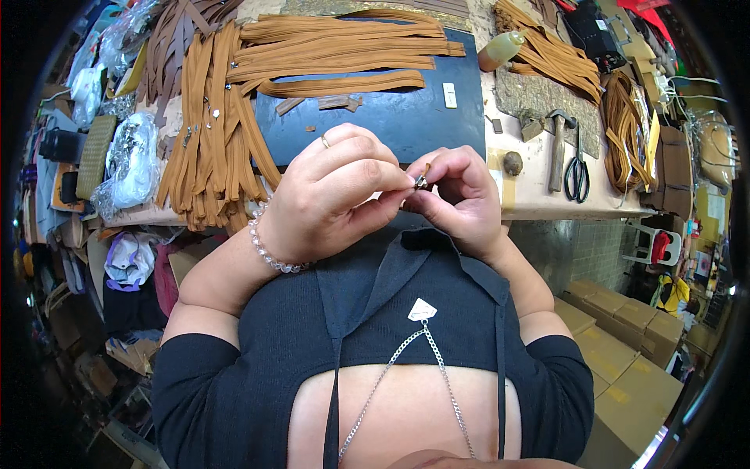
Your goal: The person assembles leather components by hand, using scissors to trim pieces and applying adhesive from a bottle to join multiple leather strips together at a workshop table.
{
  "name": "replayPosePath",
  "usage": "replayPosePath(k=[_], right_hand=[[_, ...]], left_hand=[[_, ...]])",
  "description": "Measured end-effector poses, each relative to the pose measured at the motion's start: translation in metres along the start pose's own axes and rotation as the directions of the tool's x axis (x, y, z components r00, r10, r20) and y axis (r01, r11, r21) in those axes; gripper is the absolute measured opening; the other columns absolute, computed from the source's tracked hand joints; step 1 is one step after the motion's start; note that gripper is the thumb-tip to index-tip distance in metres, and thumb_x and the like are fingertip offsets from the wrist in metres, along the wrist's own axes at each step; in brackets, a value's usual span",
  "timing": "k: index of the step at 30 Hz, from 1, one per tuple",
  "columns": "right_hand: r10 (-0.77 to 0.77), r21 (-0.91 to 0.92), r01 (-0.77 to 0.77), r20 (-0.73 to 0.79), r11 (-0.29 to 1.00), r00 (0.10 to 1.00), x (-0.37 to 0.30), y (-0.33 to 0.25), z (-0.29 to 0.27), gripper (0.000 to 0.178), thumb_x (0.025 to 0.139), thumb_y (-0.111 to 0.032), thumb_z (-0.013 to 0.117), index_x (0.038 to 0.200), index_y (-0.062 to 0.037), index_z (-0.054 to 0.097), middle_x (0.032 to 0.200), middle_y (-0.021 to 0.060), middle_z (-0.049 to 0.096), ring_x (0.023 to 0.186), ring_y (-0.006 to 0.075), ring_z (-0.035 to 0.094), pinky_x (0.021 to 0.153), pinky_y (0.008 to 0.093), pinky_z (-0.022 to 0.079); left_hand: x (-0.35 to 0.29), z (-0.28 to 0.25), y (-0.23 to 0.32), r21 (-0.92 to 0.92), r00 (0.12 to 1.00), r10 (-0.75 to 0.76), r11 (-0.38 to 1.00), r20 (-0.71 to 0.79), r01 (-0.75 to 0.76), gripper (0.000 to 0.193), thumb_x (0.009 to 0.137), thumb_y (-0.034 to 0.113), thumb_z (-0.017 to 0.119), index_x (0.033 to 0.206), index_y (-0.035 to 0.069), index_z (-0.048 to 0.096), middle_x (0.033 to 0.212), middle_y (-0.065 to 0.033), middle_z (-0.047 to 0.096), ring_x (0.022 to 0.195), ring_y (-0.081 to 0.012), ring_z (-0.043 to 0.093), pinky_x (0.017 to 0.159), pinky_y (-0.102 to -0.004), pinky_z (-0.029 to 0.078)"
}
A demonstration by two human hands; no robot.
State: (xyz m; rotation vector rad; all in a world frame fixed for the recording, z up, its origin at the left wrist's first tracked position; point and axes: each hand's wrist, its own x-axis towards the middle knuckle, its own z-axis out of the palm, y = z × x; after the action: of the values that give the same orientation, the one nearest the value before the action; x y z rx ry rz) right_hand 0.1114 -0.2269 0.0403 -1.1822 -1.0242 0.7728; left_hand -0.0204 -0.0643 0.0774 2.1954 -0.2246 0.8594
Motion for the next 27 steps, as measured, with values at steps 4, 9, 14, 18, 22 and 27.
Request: replayPosePath(k=[4,9,14,18,22,27], right_hand=[[0.124,0.083,-0.118,-0.076,0.989,0.989,0.000,0.000,0.003,0.023,0.078,0.006,0.068,0.094,-0.0033,0.053,0.096,0.0072,0.056,0.086,0.0104,0.056,0.076,0.0230,0.047],[0.077,-0.066,-0.086,-0.120,0.994,0.990,0.003,-0.002,0.002,0.020,0.078,0.005,0.067,0.091,-0.0033,0.055,0.089,0.0047,0.059,0.077,0.0093,0.057,0.068,0.0227,0.048],[0.055,-0.290,-0.100,-0.160,0.952,0.986,0.007,-0.007,0.005,0.014,0.077,0.004,0.068,0.084,-0.0015,0.057,0.083,0.0072,0.061,0.073,0.0153,0.059,0.064,0.0265,0.048],[-0.211,-0.547,0.148,-0.055,0.824,0.976,0.016,-0.005,0.000,0.015,0.075,0.002,0.070,0.083,-0.0008,0.057,0.085,0.0110,0.062,0.073,0.0242,0.060,0.067,0.0317,0.048],[-0.228,-0.688,0.191,0.037,0.700,0.973,0.019,-0.007,-0.003,0.016,0.074,-0.002,0.071,0.081,-0.0004,0.057,0.087,0.0121,0.061,0.079,0.0296,0.058,0.072,0.0361,0.047],[-0.239,-0.710,0.209,0.058,0.673,0.969,0.021,-0.003,0.001,0.012,0.074,0.001,0.068,0.078,-0.0006,0.056,0.089,0.0118,0.059,0.083,0.0299,0.056,0.074,0.0365,0.046]], left_hand=[[-0.001,0.000,-0.003,-0.010,1.000,-0.007,1.000,0.031,0.007,0.024,0.068,-0.002,0.075,0.089,0.003,0.063,0.084,-0.0077,0.062,0.079,-0.0238,0.061,0.071,-0.0326,0.048],[-0.002,0.009,0.002,-0.280,0.911,-0.395,0.867,0.120,0.413,0.021,0.079,0.007,0.071,0.097,0.000,0.062,0.087,-0.0089,0.062,0.085,-0.0210,0.062,0.077,-0.0307,0.049],[-0.002,0.012,-0.004,-0.221,0.924,-0.358,0.898,0.133,0.379,0.014,0.083,-0.004,0.063,0.097,0.000,0.065,0.087,-0.0096,0.063,0.081,-0.0189,0.061,0.073,-0.0285,0.048],[-0.008,0.014,-0.011,-0.164,0.904,-0.406,0.891,0.132,0.423,0.014,0.082,-0.008,0.060,0.094,-0.002,0.064,0.084,-0.0091,0.061,0.080,-0.0182,0.061,0.072,-0.0274,0.049],[-0.009,0.016,-0.013,-0.155,0.891,-0.433,0.879,0.139,0.452,0.019,0.080,-0.014,0.054,0.092,-0.002,0.063,0.084,-0.0088,0.060,0.080,-0.0176,0.061,0.074,-0.0274,0.051],[-0.014,0.021,-0.014,-0.165,0.910,-0.410,0.895,0.059,0.414,0.024,0.076,-0.018,0.050,0.090,-0.002,0.062,0.084,-0.0090,0.060,0.079,-0.0174,0.062,0.075,-0.0282,0.053]])
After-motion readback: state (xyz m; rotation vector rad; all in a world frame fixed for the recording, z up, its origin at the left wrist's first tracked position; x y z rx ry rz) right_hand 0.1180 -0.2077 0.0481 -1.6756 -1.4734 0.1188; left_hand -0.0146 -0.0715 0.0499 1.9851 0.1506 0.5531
